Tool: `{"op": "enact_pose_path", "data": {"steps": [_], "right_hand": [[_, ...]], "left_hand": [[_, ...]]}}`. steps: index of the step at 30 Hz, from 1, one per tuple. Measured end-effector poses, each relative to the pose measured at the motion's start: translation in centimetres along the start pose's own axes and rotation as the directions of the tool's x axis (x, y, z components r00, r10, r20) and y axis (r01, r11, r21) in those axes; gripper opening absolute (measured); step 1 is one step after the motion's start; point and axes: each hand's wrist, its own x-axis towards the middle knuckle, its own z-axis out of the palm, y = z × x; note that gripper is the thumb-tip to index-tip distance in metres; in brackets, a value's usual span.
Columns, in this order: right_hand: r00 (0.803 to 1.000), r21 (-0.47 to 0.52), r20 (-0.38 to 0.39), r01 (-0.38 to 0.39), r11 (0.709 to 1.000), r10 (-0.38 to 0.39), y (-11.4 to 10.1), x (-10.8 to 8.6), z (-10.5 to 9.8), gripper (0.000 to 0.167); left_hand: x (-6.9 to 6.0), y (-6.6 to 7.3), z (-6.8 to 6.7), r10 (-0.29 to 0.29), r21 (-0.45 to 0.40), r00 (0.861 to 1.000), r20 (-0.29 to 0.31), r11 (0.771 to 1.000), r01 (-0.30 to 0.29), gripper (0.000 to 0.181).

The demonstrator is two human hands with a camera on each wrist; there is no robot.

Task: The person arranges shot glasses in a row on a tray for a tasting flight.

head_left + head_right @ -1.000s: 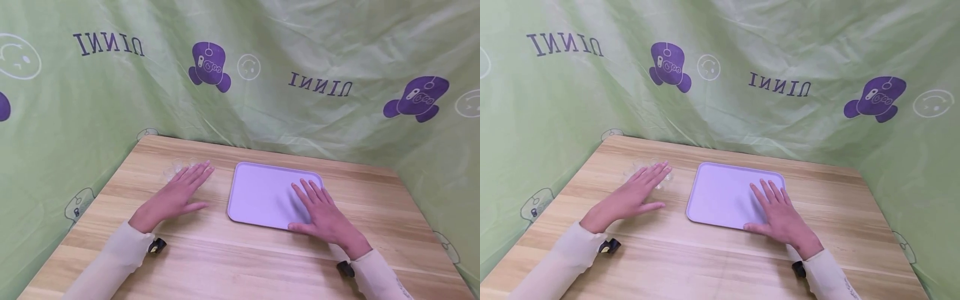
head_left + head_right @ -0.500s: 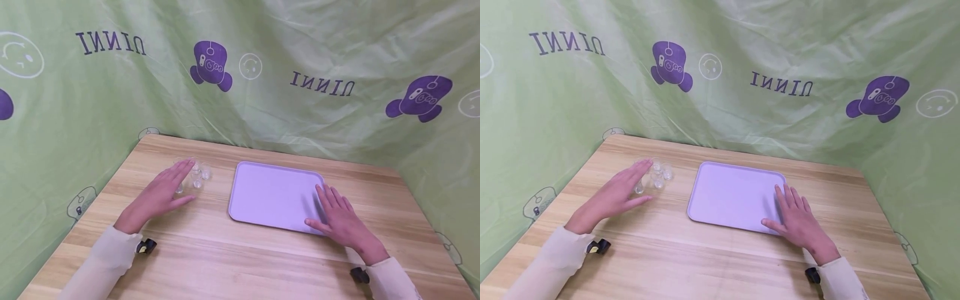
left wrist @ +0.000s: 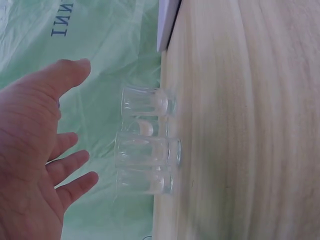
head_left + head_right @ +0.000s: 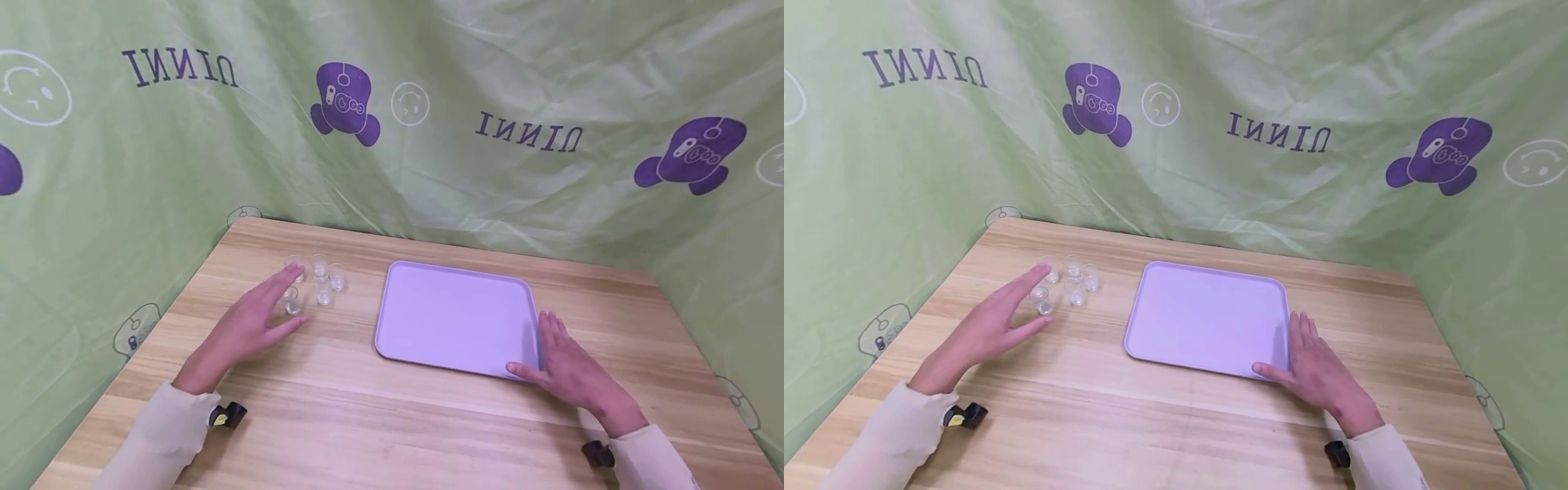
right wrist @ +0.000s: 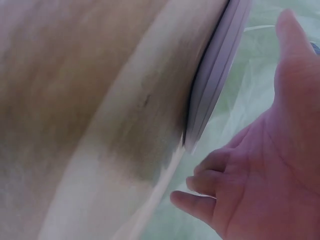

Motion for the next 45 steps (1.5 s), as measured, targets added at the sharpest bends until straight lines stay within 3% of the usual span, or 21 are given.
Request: {"op": "enact_pose_path", "data": {"steps": [11,20,30,37,45], "right_hand": [[0.998,0.042,0.057,-0.009,0.999,0.006,0.1,-0.3,0.0,0.123],[0.996,0.052,0.087,-0.020,0.998,0.016,0.2,-0.6,-0.1,0.124],[0.996,0.029,0.090,-0.022,0.999,0.019,0.1,-0.4,-0.1,0.128],[0.997,0.030,0.081,-0.016,0.999,0.013,0.2,-0.5,-0.1,0.128],[0.998,0.026,0.068,-0.001,1.000,-0.001,0.2,-0.4,0.2,0.127]], "left_hand": [[-0.2,0.3,0.2,-0.089,-0.029,0.995,-0.038,0.996,0.088,0.057],[0.1,0.1,0.9,-0.102,-0.025,0.985,-0.137,0.995,0.100,0.048],[-0.2,-0.2,1.3,-0.140,-0.019,0.978,-0.155,0.990,0.139,0.047],[-0.3,-0.4,1.4,-0.221,-0.011,0.969,-0.113,0.975,0.221,0.050],[-0.2,-0.5,1.3,-0.324,-0.019,0.946,-0.027,0.946,0.324,0.053]]}}
